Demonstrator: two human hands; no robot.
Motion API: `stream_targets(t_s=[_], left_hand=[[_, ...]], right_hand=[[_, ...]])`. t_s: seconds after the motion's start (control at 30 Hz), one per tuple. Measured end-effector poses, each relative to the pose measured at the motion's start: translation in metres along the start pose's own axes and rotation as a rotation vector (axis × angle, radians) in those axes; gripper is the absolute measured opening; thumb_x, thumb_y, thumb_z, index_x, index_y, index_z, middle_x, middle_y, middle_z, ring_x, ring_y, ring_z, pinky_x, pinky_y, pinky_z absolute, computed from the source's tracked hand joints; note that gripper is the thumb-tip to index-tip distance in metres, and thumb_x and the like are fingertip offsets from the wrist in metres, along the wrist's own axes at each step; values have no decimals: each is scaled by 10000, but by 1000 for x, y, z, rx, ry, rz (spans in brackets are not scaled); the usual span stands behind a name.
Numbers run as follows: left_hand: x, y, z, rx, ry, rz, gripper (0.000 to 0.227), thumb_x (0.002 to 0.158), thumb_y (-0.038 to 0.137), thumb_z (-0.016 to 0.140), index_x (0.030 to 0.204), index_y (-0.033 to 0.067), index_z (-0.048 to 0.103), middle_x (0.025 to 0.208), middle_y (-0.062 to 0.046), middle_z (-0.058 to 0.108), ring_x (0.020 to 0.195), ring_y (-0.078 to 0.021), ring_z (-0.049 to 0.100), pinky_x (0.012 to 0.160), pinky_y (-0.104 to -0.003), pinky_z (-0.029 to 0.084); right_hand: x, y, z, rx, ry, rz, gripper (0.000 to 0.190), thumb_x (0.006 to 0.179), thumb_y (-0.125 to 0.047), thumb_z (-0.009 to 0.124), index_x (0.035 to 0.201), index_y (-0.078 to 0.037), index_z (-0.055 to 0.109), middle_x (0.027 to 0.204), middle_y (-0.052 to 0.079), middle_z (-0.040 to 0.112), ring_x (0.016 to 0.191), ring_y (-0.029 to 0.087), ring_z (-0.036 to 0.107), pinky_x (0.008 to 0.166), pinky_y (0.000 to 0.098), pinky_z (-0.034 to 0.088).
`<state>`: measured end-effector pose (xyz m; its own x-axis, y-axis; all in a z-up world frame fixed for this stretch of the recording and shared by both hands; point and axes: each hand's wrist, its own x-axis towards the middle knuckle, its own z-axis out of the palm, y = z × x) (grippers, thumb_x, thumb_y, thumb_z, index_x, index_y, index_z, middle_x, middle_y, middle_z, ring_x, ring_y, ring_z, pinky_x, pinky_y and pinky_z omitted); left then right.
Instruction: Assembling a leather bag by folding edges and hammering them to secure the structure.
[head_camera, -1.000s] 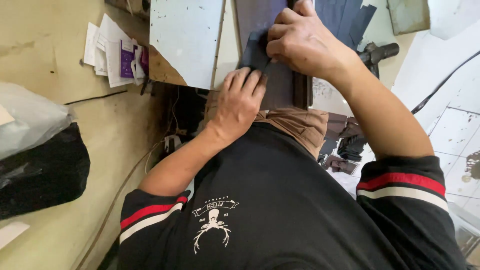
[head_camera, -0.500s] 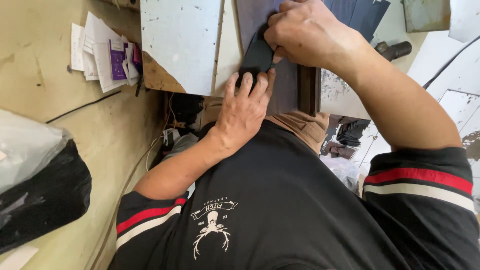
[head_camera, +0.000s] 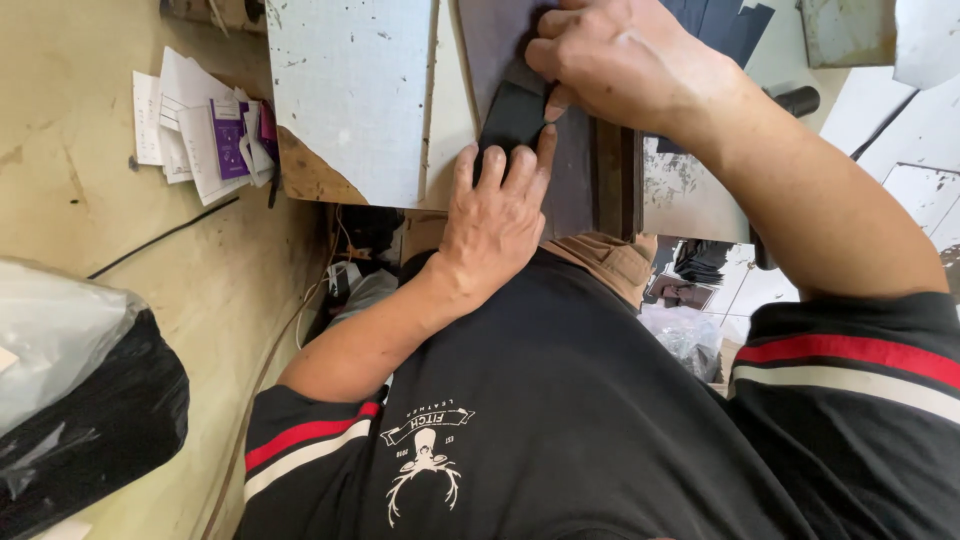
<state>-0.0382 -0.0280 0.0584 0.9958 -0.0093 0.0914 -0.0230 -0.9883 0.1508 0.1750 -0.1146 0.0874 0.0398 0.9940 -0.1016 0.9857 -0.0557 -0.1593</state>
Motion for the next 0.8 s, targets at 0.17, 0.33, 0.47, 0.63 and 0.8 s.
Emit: stream_targets(t_s=[0.17,0.33,0.47,0.63,0.8], left_hand=[[3,-1,-5,2,7,-7,655,879,232,659,1465,-27,524,1049,-105,485,919,-260,462,1002,-427,397],[1,-3,-3,-91,42,11,588,855,193,670,1383,-48,580,1082,-146,516,942,-290,484,1016,-449,407],[-12,-2,-7,-132,32,17,604,862,156,685,1421,-40,566,1209,-163,545,1059,-318,520,1105,-473,397],[-36,-1,-13,-100,-21,38,543,916,146,660,1409,-66,578,1387,-184,547,1259,-332,525,1160,-484,371],[-36,0,-15,-128,-4,43,490,946,122,631,1389,-84,584,1384,-206,558,1245,-338,543,1156,-468,390]], right_hand=[[-32,-17,-13,-23,138,-29,166,929,-130,744,1090,-95,729,1112,34,724,1069,224,642,1048,360,458],[-59,-58,-4,-171,136,59,379,970,-223,609,1302,-106,752,1435,21,674,1335,197,573,1276,381,301],[-64,-67,1,-275,148,145,362,995,-250,603,1325,-177,732,1374,2,643,1302,171,580,1297,374,255],[-69,-71,5,-329,136,105,397,997,-243,579,1364,-155,704,1459,-11,601,1356,166,541,1324,404,215],[-74,-77,13,-259,168,117,435,993,-262,596,1392,-157,732,1455,-33,706,1313,195,622,1336,447,221]])
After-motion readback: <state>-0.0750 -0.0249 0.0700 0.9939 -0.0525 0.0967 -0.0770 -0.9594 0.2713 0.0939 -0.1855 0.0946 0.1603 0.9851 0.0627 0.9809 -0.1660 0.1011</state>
